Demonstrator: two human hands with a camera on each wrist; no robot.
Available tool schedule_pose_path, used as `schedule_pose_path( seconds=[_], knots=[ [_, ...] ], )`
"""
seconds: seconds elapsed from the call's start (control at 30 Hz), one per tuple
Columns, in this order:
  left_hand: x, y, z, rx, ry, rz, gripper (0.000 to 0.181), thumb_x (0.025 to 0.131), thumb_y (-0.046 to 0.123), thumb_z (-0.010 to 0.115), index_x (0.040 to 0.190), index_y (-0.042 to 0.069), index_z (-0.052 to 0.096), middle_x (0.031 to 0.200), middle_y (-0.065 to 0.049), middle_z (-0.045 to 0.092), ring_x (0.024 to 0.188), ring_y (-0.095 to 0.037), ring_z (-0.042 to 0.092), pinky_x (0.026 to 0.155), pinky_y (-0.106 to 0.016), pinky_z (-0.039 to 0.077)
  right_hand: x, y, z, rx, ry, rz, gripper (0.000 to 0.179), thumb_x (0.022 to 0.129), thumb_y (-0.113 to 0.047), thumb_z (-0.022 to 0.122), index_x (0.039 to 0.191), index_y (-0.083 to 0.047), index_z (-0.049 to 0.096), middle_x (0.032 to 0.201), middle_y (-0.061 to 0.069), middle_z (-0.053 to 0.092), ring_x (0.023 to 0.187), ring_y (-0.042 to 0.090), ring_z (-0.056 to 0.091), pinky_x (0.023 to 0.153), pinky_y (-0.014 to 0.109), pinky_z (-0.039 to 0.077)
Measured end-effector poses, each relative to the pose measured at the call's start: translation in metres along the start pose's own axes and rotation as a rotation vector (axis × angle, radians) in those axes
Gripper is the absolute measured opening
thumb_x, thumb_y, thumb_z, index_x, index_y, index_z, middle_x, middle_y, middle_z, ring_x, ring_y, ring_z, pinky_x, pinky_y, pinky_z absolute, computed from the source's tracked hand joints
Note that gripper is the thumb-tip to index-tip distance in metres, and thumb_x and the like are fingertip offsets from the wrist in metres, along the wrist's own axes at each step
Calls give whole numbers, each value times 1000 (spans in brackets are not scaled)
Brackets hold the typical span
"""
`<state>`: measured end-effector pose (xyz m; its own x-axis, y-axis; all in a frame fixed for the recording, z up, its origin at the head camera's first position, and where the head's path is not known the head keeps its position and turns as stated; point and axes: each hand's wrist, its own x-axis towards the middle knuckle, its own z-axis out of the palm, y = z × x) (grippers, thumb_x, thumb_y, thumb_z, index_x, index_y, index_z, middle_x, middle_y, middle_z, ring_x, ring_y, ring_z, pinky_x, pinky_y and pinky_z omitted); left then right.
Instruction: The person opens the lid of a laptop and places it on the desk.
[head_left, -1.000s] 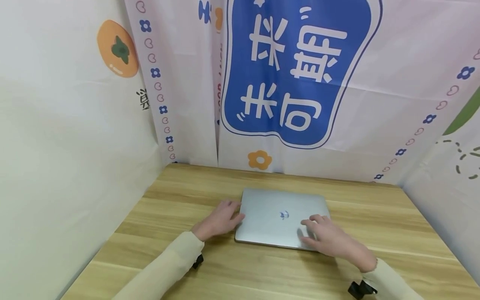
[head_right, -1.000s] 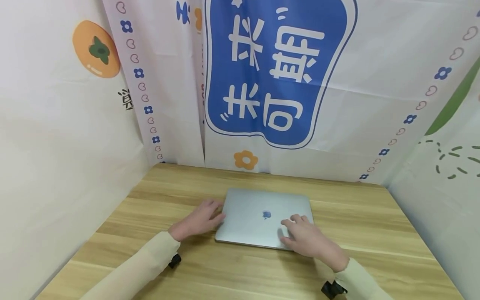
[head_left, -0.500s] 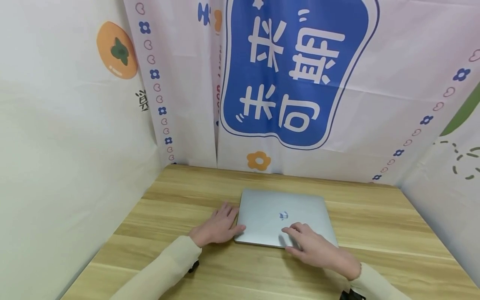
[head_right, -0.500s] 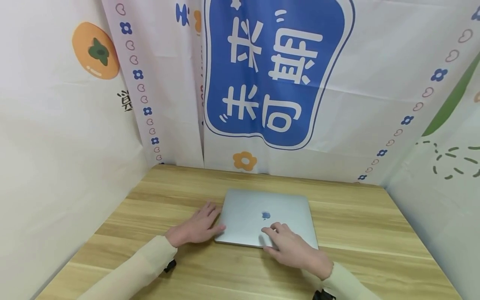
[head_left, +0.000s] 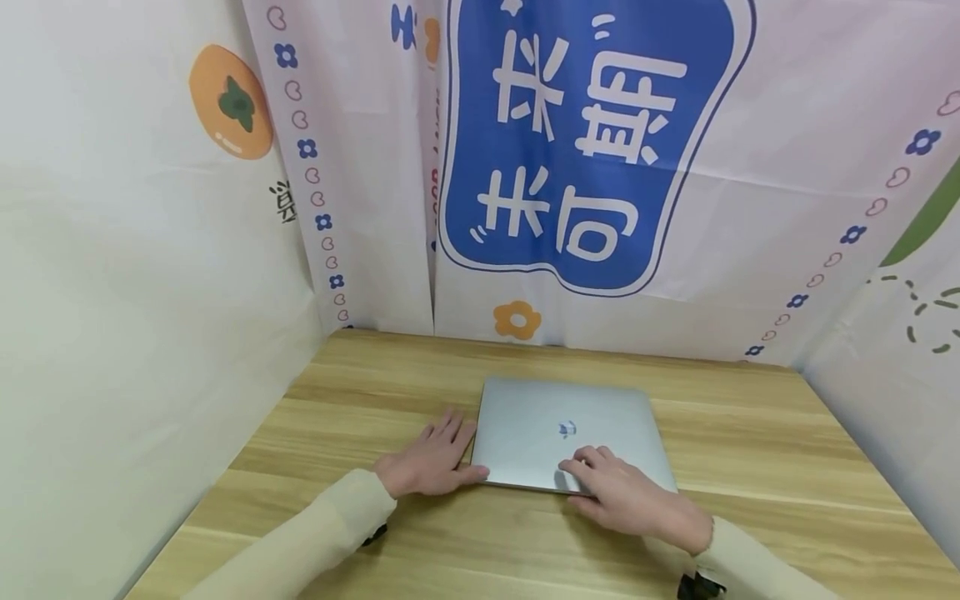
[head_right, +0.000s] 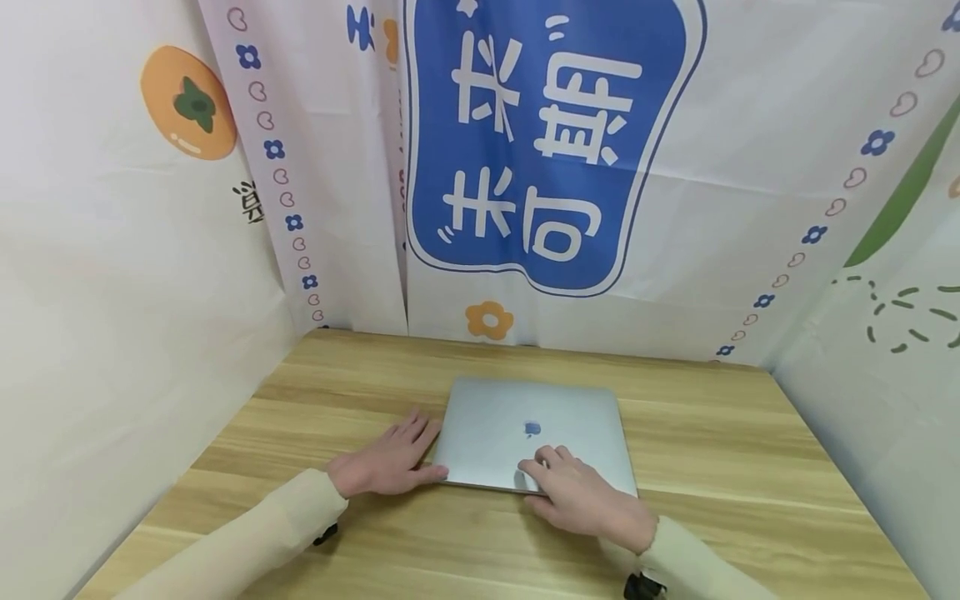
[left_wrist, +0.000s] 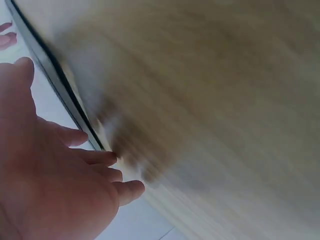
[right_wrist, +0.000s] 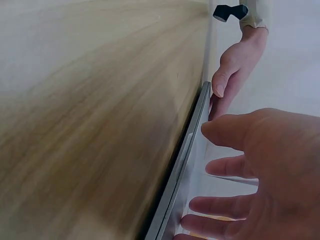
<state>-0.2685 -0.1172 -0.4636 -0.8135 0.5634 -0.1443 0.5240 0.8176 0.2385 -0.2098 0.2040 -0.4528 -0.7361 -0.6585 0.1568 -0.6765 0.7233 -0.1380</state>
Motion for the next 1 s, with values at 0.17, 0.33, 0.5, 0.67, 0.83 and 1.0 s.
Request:
schedule_pose_path(
  seconds=[0.17,0.33,0.5,0.67,0.83,1.0],
  knots=[
    [1,-2,4,11,-21,-1,96,93,74,34,157,5,17,163,-24,9,153,-38,7,122,-55,21,5,-1,-1,-37,-41,-11,42,91,-31,69,128,-12,59,117,9,60,101,22,56,75,38,53],
    [2,-3,6,24,-31,2,103,89,77,38,157,3,14,164,-24,6,153,-37,6,122,-55,20,11,0,2,-96,-76,-10,41,92,-33,68,127,-14,58,118,10,59,102,25,56,75,40,53],
    [3,-4,8,49,-43,-1,107,87,79,41,158,4,10,164,-22,2,153,-36,4,123,-54,18,16,-1,3,-139,-91,-11,42,92,-31,68,128,-12,57,119,13,59,103,28,57,74,41,54],
    [4,-4,9,73,-50,-1,110,86,81,39,157,3,9,164,-22,0,153,-36,3,123,-54,17,19,-1,2,-187,-111,-18,43,91,-29,68,128,-10,58,119,14,61,102,28,59,70,38,56],
    [7,-3,9,90,-50,0,112,85,82,39,157,2,9,165,-20,2,154,-34,3,123,-54,18,20,-1,0,-234,-95,-33,41,90,-26,70,125,-6,60,118,15,63,101,30,61,67,37,58],
    [9,0,7,98,-70,1,113,85,81,40,157,1,8,165,-19,1,154,-33,2,123,-53,17,21,2,1,-229,-90,-54,40,91,-24,68,125,-6,60,120,15,62,105,31,62,68,39,59]
  ],
)
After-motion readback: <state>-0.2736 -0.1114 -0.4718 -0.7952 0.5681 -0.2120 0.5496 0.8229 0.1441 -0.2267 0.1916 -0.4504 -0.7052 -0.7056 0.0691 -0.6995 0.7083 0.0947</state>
